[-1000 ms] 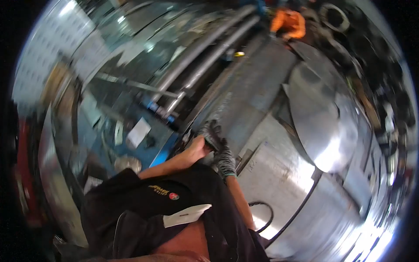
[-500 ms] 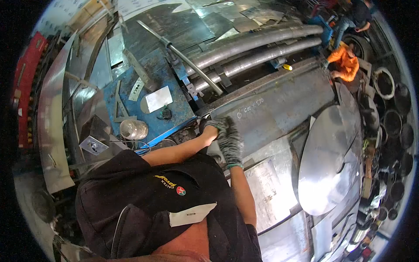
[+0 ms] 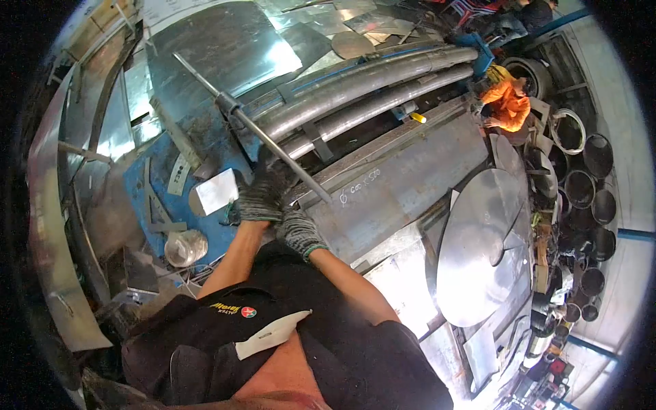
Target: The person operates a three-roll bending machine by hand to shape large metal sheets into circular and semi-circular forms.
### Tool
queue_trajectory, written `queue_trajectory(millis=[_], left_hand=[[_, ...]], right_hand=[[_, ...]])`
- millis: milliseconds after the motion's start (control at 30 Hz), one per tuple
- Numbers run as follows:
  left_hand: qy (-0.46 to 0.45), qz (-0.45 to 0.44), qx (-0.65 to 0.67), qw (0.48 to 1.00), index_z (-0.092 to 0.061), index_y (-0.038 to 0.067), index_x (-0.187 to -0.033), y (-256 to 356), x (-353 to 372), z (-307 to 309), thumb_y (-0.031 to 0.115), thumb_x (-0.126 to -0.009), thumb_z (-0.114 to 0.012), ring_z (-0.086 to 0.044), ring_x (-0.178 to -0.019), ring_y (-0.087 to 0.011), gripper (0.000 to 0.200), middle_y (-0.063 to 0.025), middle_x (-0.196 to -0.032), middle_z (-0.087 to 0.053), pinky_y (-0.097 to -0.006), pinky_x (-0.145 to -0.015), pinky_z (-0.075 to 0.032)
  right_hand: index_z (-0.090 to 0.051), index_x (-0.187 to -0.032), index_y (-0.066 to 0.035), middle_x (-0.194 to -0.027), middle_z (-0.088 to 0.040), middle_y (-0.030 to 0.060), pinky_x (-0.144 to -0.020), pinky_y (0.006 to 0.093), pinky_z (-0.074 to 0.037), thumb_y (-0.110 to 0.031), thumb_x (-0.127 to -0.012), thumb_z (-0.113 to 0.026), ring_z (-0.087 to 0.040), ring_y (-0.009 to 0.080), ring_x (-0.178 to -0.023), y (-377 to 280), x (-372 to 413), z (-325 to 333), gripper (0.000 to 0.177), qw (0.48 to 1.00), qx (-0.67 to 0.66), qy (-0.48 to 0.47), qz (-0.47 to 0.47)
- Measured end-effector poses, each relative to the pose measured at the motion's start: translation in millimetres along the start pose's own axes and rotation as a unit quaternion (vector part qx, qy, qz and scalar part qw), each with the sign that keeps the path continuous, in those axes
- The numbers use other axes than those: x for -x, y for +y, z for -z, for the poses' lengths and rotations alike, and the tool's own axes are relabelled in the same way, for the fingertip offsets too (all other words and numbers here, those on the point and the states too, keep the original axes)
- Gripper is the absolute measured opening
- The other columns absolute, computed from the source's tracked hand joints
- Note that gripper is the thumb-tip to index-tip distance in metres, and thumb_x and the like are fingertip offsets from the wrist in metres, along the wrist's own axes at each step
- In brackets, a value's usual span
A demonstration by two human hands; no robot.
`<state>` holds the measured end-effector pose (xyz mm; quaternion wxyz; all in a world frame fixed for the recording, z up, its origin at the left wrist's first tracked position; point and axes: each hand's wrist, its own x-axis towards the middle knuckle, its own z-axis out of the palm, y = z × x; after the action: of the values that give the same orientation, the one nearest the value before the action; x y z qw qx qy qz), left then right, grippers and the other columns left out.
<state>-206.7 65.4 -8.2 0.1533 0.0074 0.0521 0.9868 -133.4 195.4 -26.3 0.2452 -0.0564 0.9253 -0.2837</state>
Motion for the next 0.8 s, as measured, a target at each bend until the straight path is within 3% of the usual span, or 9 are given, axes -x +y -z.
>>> queue_trajectory(millis=[133,267,433,567,600,667,733,767,800], left_hand=[[0.026,-0.058,0.05,0.997,-0.024,0.02,-0.166,47,-17,-42,0.082,-0.094,-0.032,-0.021,-0.157,-0.0378,0.095,-0.0132,-0.171,-0.024,-0.0632,-0.127,-0.009],[0.028,-0.083,0.046,0.995,-0.031,0.018,-0.164,89,-21,-45,0.086,-0.091,-0.032,-0.027,-0.155,-0.0395,0.099,-0.0173,-0.17,-0.027,-0.0623,-0.126,-0.013],[0.077,-0.102,0.097,0.987,-0.037,0.017,-0.161,137,-20,-66,0.085,-0.092,-0.032,-0.034,-0.151,-0.0412,0.097,-0.0152,-0.165,-0.038,-0.0648,-0.122,-0.024],[0.043,-0.111,0.021,0.993,-0.041,0.015,-0.159,174,-39,-44,0.078,-0.097,-0.04,-0.041,-0.148,-0.0374,0.088,-0.0133,-0.162,-0.043,-0.0595,-0.116,-0.037],[0.069,-0.173,-0.185,0.965,-0.043,0.015,-0.158,187,-51,-16,0.07,-0.1,-0.043,-0.04,-0.149,-0.035,0.08,-0.0127,-0.161,-0.044,-0.0561,-0.119,-0.034],[0.099,-0.231,-0.385,0.888,-0.046,0.014,-0.157,217,-72,-1,0.062,-0.103,-0.047,-0.038,-0.15,-0.0327,0.072,-0.012,-0.16,-0.046,-0.0527,-0.122,-0.031],[0.239,-0.224,-0.318,0.89,-0.048,0.015,-0.155,253,-86,-21,0.042,-0.108,-0.049,-0.047,-0.145,-0.0278,0.055,-0.0069,-0.157,-0.051,-0.048,-0.118,-0.037],[0.225,-0.233,-0.377,0.868,-0.049,0.012,-0.155,266,-92,-17,0.029,-0.109,-0.049,-0.053,-0.14,-0.0243,0.049,-0.0044,-0.154,-0.054,-0.0433,-0.116,-0.041],[0.232,-0.236,-0.379,0.864,-0.049,0.012,-0.155,275,-98,-9,0.029,-0.109,-0.049,-0.053,-0.14,-0.0243,0.049,-0.0044,-0.154,-0.054,-0.0433,-0.116,-0.041]], right_hand=[[-0.064,-0.126,-0.002,-0.112,-0.07,0.0297,-0.092,0.0557,-0.052,-0.033,-0.095,-0.057,-0.067,0.0463,-0.106,-50,-20,35,0.045,0.995,-0.025,-0.064,0.069],[-0.066,-0.123,-0.004,-0.112,-0.069,0.0294,-0.092,0.0549,-0.052,-0.033,-0.095,-0.058,-0.066,0.0476,-0.105,-81,-37,36,0.041,0.984,0.008,-0.137,0.112],[-0.065,-0.122,-0.003,-0.116,-0.067,0.0323,-0.093,0.0554,-0.05,-0.034,-0.094,-0.061,-0.065,0.0477,-0.109,-130,-41,52,0.042,0.948,-0.036,-0.26,0.178],[-0.05,-0.148,-0.006,-0.125,-0.066,0.026,-0.1,0.0494,-0.049,-0.03,-0.094,-0.067,-0.063,0.0456,-0.115,-106,-78,11,0.061,0.957,-0.035,-0.095,0.272],[-0.047,-0.15,-0.006,-0.131,-0.065,0.0235,-0.105,0.0465,-0.048,-0.029,-0.091,-0.072,-0.062,0.0425,-0.121,-98,-96,11,0.067,0.959,0.022,-0.043,0.281],[-0.043,-0.155,-0.009,-0.145,-0.057,0.02,-0.116,0.0404,-0.041,-0.028,-0.085,-0.08,-0.053,0.0365,-0.136,-109,-115,34,0.081,0.968,0.104,0.124,0.192],[-0.05,-0.148,-0.004,-0.147,-0.051,0.0259,-0.111,0.0534,-0.041,-0.027,-0.084,-0.078,-0.05,0.0447,-0.132,-94,-134,50,0.074,0.95,-0.041,0.234,0.202],[-0.051,-0.147,-0.004,-0.144,-0.053,0.0264,-0.108,0.0534,-0.043,-0.026,-0.086,-0.076,-0.052,0.0443,-0.13,-76,-145,45,0.07,0.963,-0.002,0.222,0.154],[-0.051,-0.147,-0.004,-0.143,-0.054,0.0266,-0.107,0.0534,-0.044,-0.026,-0.087,-0.076,-0.053,0.0442,-0.129,-59,-155,43,0.068,0.968,0.017,0.215,0.13]])
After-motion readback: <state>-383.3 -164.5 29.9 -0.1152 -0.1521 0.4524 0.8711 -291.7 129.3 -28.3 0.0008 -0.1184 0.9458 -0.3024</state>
